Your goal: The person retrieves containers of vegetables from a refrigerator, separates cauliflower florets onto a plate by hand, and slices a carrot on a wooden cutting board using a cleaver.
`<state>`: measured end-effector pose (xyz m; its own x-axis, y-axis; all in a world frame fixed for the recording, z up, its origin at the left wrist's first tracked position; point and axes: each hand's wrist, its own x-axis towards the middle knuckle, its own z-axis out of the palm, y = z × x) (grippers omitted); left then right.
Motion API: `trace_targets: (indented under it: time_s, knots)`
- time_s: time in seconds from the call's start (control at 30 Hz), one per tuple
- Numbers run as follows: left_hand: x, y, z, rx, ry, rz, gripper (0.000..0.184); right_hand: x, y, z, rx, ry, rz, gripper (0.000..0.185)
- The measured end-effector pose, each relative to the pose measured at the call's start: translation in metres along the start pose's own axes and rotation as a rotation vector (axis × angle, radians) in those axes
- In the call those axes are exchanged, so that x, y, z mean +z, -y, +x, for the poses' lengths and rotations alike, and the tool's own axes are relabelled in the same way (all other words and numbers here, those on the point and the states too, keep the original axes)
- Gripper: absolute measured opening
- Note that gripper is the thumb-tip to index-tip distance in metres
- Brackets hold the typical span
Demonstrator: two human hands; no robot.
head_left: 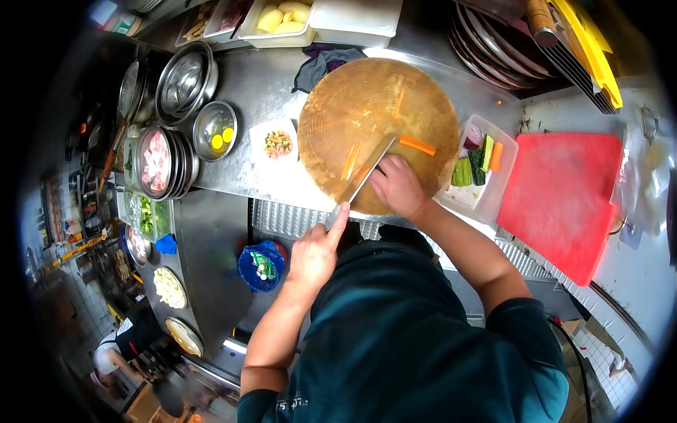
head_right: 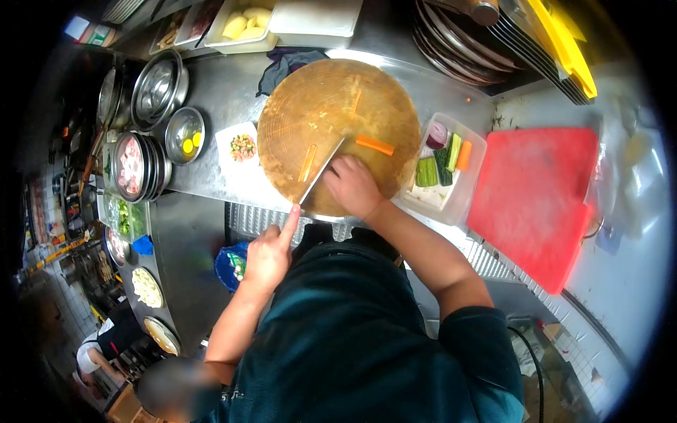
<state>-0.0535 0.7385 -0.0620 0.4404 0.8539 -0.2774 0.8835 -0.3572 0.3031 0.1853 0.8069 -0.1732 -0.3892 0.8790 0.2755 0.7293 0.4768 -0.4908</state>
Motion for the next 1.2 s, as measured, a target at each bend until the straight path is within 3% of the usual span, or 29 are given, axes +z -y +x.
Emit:
trace_targets:
  time_s: [0.2, 0.67, 0.77, 0.8, 0.9, 1.2]
  knots:
    - [0.015, 0.008, -0.008, -0.072, -0.127, -0.118, 0.082, 0.008, -0.009, 0.011, -0.145, -0.045, 0.206, 0.017]
    - [0.014, -0.016, -0.013, -0.119, -0.040, -0.098, 0.094, 0.003, -0.017, 0.027, -0.255, 0.027, 0.160, 0.013]
    - [0.006, -0.024, -0.013, -0.175, 0.030, -0.117, 0.085, 0.002, -0.020, 0.029, -0.276, 0.045, 0.164, 0.015]
    - [0.011, -0.025, -0.015, -0.160, -0.018, -0.122, 0.094, 0.002, -0.021, 0.028, -0.278, 0.052, 0.166, 0.015]
    - [0.009, -0.034, -0.010, -0.198, 0.031, -0.105, 0.093, -0.001, -0.023, 0.029, -0.286, 0.043, 0.197, 0.018]
    - [0.033, -0.019, 0.004, -0.175, -0.147, -0.165, 0.090, 0.003, -0.028, 0.021, -0.272, 0.048, 0.220, 0.020]
